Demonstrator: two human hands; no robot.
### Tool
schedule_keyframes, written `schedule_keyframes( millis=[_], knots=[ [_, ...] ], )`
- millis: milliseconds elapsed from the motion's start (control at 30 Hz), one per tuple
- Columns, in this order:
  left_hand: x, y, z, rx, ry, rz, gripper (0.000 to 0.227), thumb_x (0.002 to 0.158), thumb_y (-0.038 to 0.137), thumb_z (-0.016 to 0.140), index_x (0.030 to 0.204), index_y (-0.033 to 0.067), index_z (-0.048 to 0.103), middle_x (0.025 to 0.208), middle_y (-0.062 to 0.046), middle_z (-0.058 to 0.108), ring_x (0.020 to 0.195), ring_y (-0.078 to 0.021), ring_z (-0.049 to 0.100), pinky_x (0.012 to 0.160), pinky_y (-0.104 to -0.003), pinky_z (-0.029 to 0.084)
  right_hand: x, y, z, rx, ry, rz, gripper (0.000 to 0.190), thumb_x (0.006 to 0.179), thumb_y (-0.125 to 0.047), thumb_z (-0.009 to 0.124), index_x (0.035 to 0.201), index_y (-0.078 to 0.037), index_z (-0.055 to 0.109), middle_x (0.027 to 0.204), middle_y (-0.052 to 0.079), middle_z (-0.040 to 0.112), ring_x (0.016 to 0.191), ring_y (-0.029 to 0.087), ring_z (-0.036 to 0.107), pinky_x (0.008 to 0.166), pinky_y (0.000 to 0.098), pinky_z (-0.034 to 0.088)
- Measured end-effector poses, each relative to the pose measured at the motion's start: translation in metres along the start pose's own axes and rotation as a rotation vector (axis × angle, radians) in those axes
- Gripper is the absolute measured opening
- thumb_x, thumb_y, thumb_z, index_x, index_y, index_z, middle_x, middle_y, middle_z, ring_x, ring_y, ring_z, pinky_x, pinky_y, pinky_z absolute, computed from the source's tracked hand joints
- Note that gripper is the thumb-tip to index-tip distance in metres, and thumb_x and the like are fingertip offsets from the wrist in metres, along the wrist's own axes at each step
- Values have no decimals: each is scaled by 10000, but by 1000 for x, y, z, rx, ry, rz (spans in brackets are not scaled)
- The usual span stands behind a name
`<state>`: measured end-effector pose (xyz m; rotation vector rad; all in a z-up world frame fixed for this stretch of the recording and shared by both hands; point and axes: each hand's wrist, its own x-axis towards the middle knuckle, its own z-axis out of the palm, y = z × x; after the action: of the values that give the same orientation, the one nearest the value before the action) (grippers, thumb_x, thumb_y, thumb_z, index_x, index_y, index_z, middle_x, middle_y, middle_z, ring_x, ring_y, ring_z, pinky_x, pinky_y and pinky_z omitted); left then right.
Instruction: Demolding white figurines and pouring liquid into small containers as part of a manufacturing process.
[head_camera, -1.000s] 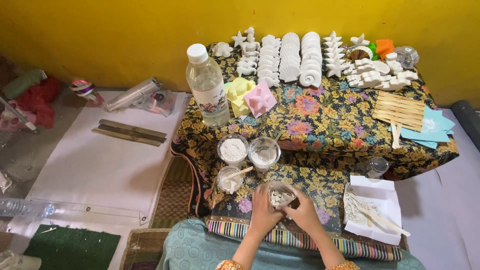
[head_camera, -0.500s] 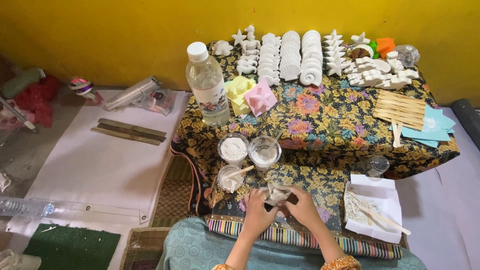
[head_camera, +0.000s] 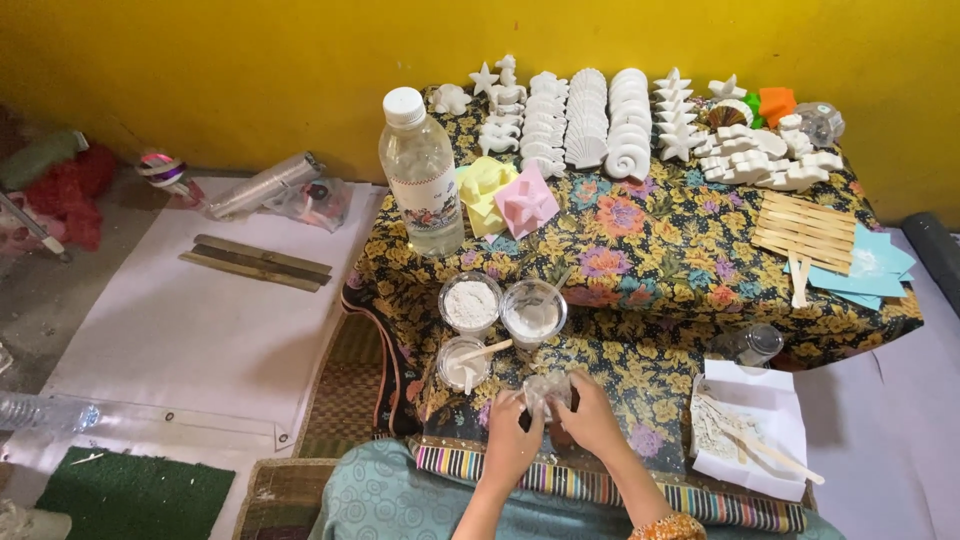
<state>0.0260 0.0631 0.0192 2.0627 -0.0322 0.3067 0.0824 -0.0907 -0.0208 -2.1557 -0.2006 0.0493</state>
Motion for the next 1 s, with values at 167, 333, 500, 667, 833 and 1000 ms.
schedule_keyframes(
  millis=[167, 333, 500, 667, 833, 1000],
  knots=[
    [5, -8, 11, 21, 30, -41, 144, 863, 84, 652, 962, 27, 740, 867, -95, 676, 825, -206, 587, 780, -324, 505, 3, 6, 3, -40, 34, 4, 161, 753, -69, 731, 884, -33, 644, 887, 74, 650, 757, 240, 620, 744, 331, 514],
    [-2, -9, 0, -34, -50, -120, 373, 866, 126, 659, 1220, 10, 684, 1202, -139, 712, 1135, -262, 639, 1033, -393, 486, -3, -2, -32, 75, -145, 128, 549, 745, -216, 805, 1251, -36, 691, 1247, 84, 748, 1065, 238, 729, 962, 326, 557],
    [-6, -8, -4, 99, -165, -37, 701, 727, 249, 877, 1345, 84, 590, 1284, -87, 654, 1191, -256, 556, 1066, -420, 389, -5, 4, -38, 46, -255, 70, 655, 645, 5, 763, 1291, -82, 688, 1353, 47, 694, 1195, 252, 688, 1073, 357, 514],
    [0, -4, -12, 63, -219, -16, 608, 747, -21, 716, 1335, 84, 602, 1291, -100, 628, 1219, -278, 537, 1091, -411, 382, -4, -2, -36, 0, -227, -1, 604, 534, -147, 960, 1102, -105, 758, 1135, -7, 697, 1013, 207, 699, 938, 332, 542],
    [-3, -22, -2, 63, -170, 38, 522, 747, 28, 747, 1257, 46, 638, 1142, -122, 626, 1071, -282, 562, 974, -380, 434, -9, 15, -18, -13, -133, -50, 423, 524, -210, 961, 849, -73, 728, 1191, -4, 761, 1075, 208, 704, 955, 340, 525],
    [-1, -22, -1, 29, -124, 62, 385, 702, -12, 681, 1082, 17, 732, 1088, -141, 676, 1039, -292, 585, 940, -364, 463, -10, 18, -11, -52, -69, 11, 317, 601, -173, 926, 886, -123, 799, 916, -13, 771, 820, 147, 681, 825, 282, 529]
  ],
)
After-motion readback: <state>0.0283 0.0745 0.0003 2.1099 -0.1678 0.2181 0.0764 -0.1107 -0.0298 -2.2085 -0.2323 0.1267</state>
